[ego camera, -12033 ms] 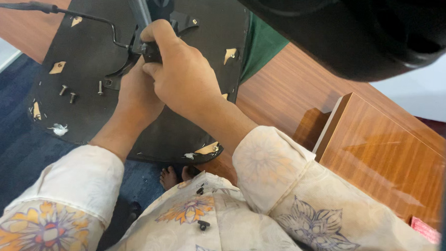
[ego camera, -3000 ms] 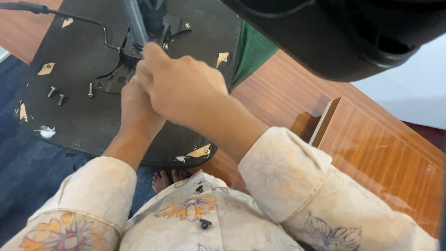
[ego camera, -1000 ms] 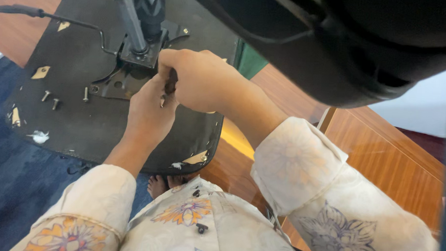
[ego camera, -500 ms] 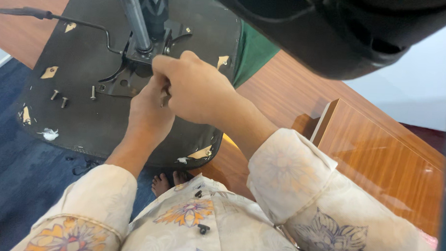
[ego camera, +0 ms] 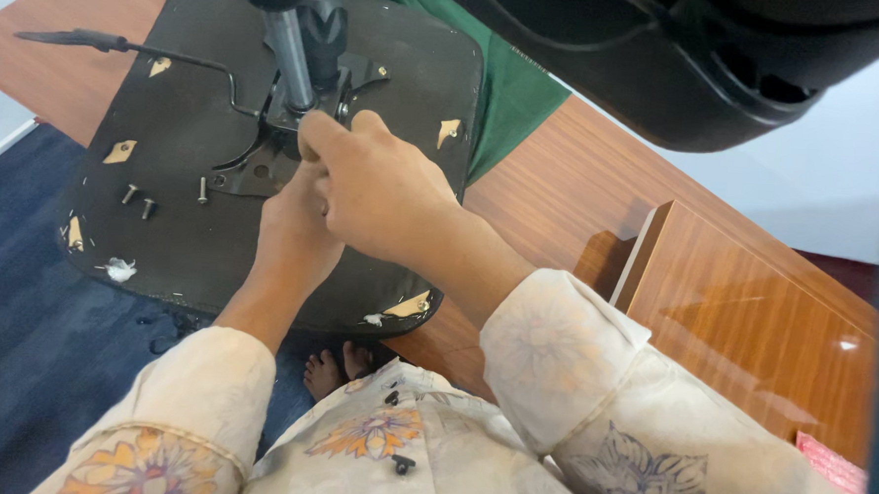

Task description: The person uses a screwdriver to tighten screws into the base of a chair. They repeatedly insert and tighten multiple screws to secure the chair's central pole to its base.

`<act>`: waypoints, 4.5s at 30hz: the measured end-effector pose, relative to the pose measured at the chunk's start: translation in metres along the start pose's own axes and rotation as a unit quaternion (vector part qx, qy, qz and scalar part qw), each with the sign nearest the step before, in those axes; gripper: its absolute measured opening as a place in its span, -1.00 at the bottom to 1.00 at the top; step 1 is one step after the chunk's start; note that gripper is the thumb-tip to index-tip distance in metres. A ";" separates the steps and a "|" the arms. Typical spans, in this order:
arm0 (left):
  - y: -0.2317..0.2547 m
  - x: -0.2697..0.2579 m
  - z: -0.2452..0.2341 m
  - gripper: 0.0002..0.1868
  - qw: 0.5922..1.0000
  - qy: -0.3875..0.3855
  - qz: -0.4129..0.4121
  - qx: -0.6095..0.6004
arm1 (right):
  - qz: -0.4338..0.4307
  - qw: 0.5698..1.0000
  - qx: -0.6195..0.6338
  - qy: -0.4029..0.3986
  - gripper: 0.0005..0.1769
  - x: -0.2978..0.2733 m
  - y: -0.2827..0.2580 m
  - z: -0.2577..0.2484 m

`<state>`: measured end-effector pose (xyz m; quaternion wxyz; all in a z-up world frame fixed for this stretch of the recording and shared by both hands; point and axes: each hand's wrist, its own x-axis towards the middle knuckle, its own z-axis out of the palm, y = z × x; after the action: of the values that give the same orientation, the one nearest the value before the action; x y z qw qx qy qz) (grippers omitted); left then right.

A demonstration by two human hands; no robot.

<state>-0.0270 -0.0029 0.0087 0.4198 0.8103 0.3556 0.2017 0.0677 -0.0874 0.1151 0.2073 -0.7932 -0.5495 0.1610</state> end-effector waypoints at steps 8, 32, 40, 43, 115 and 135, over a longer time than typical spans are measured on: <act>-0.006 0.006 0.000 -0.66 1.000 0.014 0.015 0.006 | -0.077 0.993 0.081 0.045 -0.51 0.008 0.011 0.009; 0.008 0.018 0.018 -0.68 0.995 0.038 0.047 0.078 | -0.053 0.980 0.130 0.138 -0.59 -0.002 0.031 0.020; 0.008 0.017 0.026 -0.74 0.996 0.064 0.050 -0.048 | -0.178 0.962 0.098 0.182 -0.45 0.006 0.054 0.011; 0.003 0.024 0.025 -0.75 0.996 0.071 0.052 0.008 | -0.104 0.981 0.137 0.090 -0.51 0.009 0.053 0.000; 0.025 0.019 0.022 -0.74 0.996 0.047 -0.001 0.082 | 0.049 0.998 -0.015 0.035 -0.53 0.010 0.031 -0.020; 0.010 0.019 0.022 -0.72 0.997 0.054 0.006 0.060 | -0.210 0.975 0.068 -0.027 -0.66 0.016 0.055 -0.010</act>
<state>0.0036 -0.0046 0.0050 0.3494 0.8242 0.3844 0.2256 0.1228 -0.0911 0.0955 0.2750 -0.6393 -0.6971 0.1727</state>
